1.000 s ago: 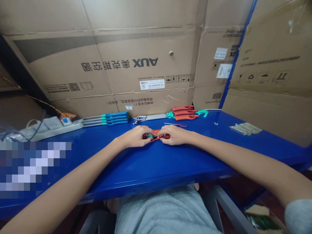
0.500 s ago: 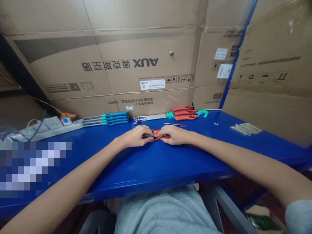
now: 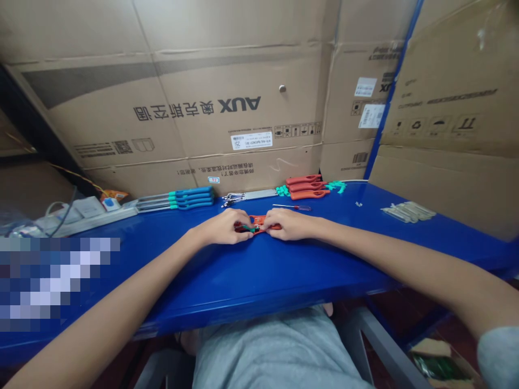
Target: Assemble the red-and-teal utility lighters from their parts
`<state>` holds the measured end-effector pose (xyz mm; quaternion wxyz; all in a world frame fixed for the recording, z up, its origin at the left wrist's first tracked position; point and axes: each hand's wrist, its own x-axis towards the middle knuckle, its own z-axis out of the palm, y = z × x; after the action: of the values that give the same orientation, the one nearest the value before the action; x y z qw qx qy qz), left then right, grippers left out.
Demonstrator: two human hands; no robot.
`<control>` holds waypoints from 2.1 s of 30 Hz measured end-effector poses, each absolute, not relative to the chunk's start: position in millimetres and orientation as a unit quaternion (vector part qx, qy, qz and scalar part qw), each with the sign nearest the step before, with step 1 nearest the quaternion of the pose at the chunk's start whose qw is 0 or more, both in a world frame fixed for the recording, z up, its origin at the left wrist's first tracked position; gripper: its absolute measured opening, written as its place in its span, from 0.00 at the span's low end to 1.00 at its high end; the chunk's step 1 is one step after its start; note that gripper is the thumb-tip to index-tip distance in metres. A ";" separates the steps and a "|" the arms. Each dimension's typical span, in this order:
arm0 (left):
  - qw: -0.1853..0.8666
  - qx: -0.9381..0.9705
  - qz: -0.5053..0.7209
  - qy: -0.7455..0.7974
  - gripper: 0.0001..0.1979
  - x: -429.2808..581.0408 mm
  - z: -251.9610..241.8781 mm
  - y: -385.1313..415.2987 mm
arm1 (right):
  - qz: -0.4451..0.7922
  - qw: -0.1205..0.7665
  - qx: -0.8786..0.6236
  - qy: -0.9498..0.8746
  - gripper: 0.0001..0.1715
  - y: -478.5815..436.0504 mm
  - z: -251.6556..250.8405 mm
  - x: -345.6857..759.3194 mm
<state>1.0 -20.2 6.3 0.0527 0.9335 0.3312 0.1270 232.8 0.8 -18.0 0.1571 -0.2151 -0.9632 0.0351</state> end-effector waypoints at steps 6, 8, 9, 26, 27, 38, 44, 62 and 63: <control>0.036 0.928 0.110 0.355 0.16 -1.4 5.5 -18.2 | 0.030 0.167 -0.216 -0.962 0.13 -3.5 -15.2 232.3; 0.034 0.920 0.113 0.373 0.20 -2.4 6.6 -18.1 | 0.028 0.165 -0.219 -0.961 0.13 -4.5 -13.6 232.8; 0.032 0.917 0.112 0.382 0.21 -2.9 7.5 -18.2 | 0.029 0.165 -0.219 -0.961 0.13 -4.7 -13.1 233.1; -0.002 0.913 0.057 0.403 0.22 -4.8 13.5 -18.2 | 0.054 0.169 -0.239 -0.955 0.10 -7.1 -11.7 234.0; -0.002 0.914 0.055 0.402 0.21 -5.0 13.5 -18.1 | 0.050 0.166 -0.238 -0.956 0.09 -7.2 -11.7 233.8; 0.017 0.920 0.064 0.387 0.20 -3.8 11.3 -18.8 | 0.016 0.144 -0.243 -0.959 0.08 -6.9 -14.2 231.9; 0.035 0.921 0.077 0.380 0.20 -5.4 8.6 -15.7 | 0.013 0.145 -0.244 -0.959 0.17 -5.1 -17.1 231.6; 0.064 0.925 0.121 0.355 0.19 5.8 3.4 -20.8 | 0.055 0.190 -0.226 -0.954 0.18 -2.4 -20.6 235.9; 0.065 0.926 0.117 0.354 0.20 5.6 4.1 -20.5 | 0.058 0.188 -0.221 -0.955 0.18 -1.9 -20.4 236.4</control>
<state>5.6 -20.5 4.1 0.0647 0.9255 0.3543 0.1170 236.4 -1.9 -20.4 0.1878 -0.2210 -0.9553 0.0577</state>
